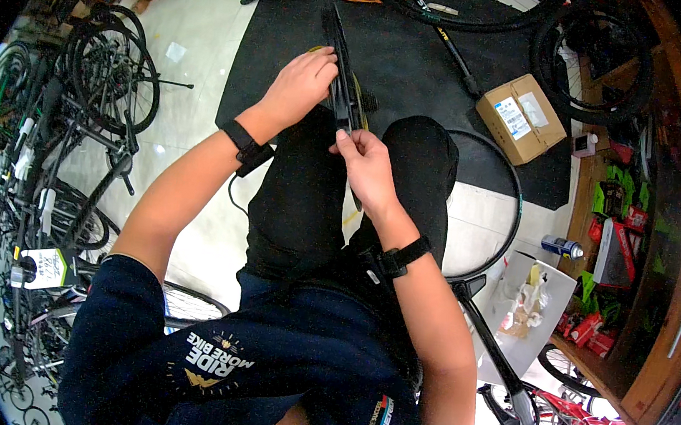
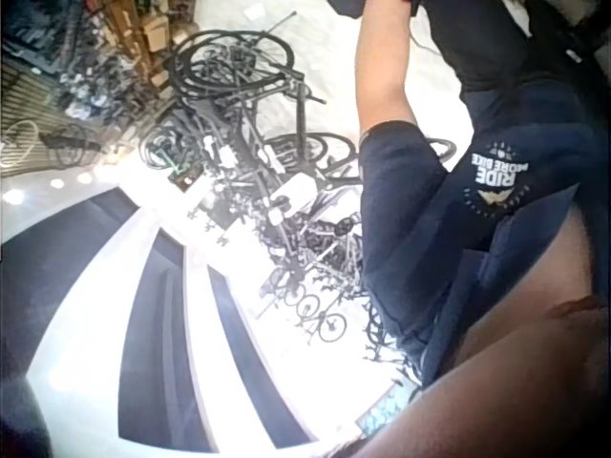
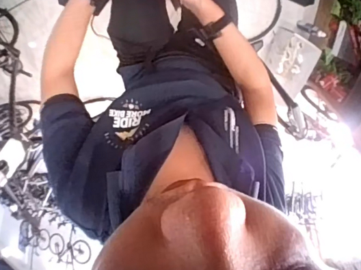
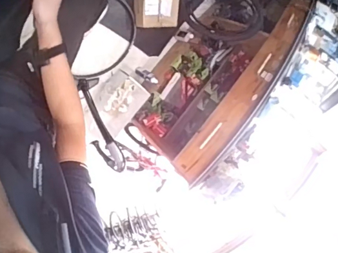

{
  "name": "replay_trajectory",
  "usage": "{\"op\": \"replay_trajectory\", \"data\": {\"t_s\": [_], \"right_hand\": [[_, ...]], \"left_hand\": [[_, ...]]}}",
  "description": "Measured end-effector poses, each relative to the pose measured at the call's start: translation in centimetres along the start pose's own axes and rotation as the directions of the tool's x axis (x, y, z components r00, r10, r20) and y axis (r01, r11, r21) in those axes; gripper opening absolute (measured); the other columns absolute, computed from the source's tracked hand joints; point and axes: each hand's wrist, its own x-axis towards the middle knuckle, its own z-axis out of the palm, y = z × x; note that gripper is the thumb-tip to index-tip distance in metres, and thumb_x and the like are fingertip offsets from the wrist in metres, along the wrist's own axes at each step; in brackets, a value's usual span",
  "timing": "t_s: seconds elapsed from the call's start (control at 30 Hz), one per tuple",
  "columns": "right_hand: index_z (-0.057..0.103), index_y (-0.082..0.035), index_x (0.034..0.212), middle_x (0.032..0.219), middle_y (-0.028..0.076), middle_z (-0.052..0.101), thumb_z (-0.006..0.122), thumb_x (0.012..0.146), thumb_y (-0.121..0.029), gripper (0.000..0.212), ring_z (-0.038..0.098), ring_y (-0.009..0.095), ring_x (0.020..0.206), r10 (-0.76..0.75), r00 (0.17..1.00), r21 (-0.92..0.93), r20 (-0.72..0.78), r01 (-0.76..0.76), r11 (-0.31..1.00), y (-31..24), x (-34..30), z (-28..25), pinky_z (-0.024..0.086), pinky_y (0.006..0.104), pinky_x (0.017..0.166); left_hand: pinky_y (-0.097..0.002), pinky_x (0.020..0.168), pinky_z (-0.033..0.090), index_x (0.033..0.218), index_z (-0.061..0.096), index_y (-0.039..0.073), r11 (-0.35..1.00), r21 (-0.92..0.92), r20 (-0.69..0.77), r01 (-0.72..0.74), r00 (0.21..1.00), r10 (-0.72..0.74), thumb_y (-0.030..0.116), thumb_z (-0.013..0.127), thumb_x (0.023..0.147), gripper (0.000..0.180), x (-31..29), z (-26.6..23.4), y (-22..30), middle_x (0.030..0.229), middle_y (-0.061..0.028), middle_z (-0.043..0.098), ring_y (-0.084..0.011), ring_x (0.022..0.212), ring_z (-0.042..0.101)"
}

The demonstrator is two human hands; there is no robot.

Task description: The person prepares a bicycle rim by applying rim tape from a roll around the interior circumference of the wheel.

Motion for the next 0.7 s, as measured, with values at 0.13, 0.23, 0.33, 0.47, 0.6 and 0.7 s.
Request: {"op": "replay_trajectory", "data": {"t_s": [0.13, 0.23, 0.33, 0.47, 0.6, 0.7], "right_hand": [[0.066, 0.001, 0.099, 0.085, 0.004, 0.07, 0.061, 0.102, -0.023, 0.025, 0.055, 0.009, 0.07, 0.031, 0.999, 0.01, -0.009, -0.031, 0.999, -2.8, 0.4, 0.1, 0.046, 0.0258, 0.068], [0.068, 0.002, 0.095, 0.082, 0.004, 0.07, 0.06, 0.102, -0.021, 0.026, 0.05, 0.007, 0.063, 0.077, 0.997, 0.035, -0.031, -0.075, 0.997, -5.6, 1.1, 0.3, 0.044, 0.0242, 0.06], [0.068, 0.004, 0.096, 0.082, 0.005, 0.069, 0.059, 0.103, -0.021, 0.028, 0.051, 0.008, 0.065, 0.092, 0.994, 0.006, -0.056, -0.092, 0.996, -6.4, 1.2, 0.6, 0.044, 0.0257, 0.064], [0.065, -0.001, 0.098, 0.087, 0.002, 0.068, 0.056, 0.105, -0.023, 0.025, 0.042, 0.004, 0.056, 0.117, 0.99, -0.064, -0.079, -0.123, 0.99, -4.7, 0.3, 1.1, 0.037, 0.0215, 0.05], [0.065, -0.001, 0.097, 0.082, 0.0, 0.065, 0.056, 0.105, -0.025, 0.027, 0.039, 0.003, 0.052, 0.144, 0.985, -0.05, -0.099, -0.15, 0.987, -1.7, -1.2, 0.8, 0.032, 0.0211, 0.045], [0.067, 0.003, 0.1, 0.085, 0.005, 0.07, 0.058, 0.105, -0.023, 0.028, 0.057, 0.009, 0.071, 0.192, 0.977, -0.084, -0.097, -0.2, 0.976, -0.4, -2.3, -0.1, 0.045, 0.0248, 0.067]], "left_hand": [[-0.0417, 0.1, 0.054, 0.106, 0.057, 0.002, 1.0, 0.012, 0.004, -0.019, 1.0, 0.019, 0.0, 0.068, 0.077, 0.031, 0.6, 0.6, -1.4, 0.124, -0.0172, 0.062, -0.0356, 0.127, 0.057], [-0.0401, 0.098, 0.056, 0.107, 0.056, 0.0, 0.999, -0.031, 0.012, 0.027, 1.0, -0.027, 0.0, 0.068, 0.077, 0.032, 0.5, 0.7, -2.1, 0.125, -0.0177, 0.062, -0.0347, 0.128, 0.056], [-0.0397, 0.098, 0.056, 0.111, 0.056, 0.0, 0.999, -0.031, -0.021, 0.032, 0.999, -0.033, 0.0, 0.07, 0.077, 0.037, 1.0, 1.0, -2.7, 0.127, -0.0178, 0.061, -0.035, 0.127, 0.057], [-0.0389, 0.097, 0.057, 0.114, 0.057, 0.002, 0.995, -0.007, 0.023, 0.103, 0.994, -0.103, 0.0, 0.072, 0.077, 0.04, 1.4, 1.4, -3.7, 0.13, -0.0171, 0.06, -0.0337, 0.126, 0.058], [-0.0383, 0.095, 0.058, 0.114, 0.058, 0.003, 0.993, 0.005, 0.019, 0.116, 0.993, -0.116, 0.001, 0.071, 0.08, 0.036, 1.1, 1.1, -3.8, 0.131, -0.0167, 0.059, -0.0336, 0.121, 0.061], [-0.0384, 0.094, 0.059, 0.114, 0.058, 0.003, 0.993, -0.002, 0.011, 0.117, 0.993, -0.117, 0.001, 0.071, 0.08, 0.036, 1.4, 1.3, -3.9, 0.131, -0.0168, 0.059, -0.0341, 0.12, 0.062]]}}
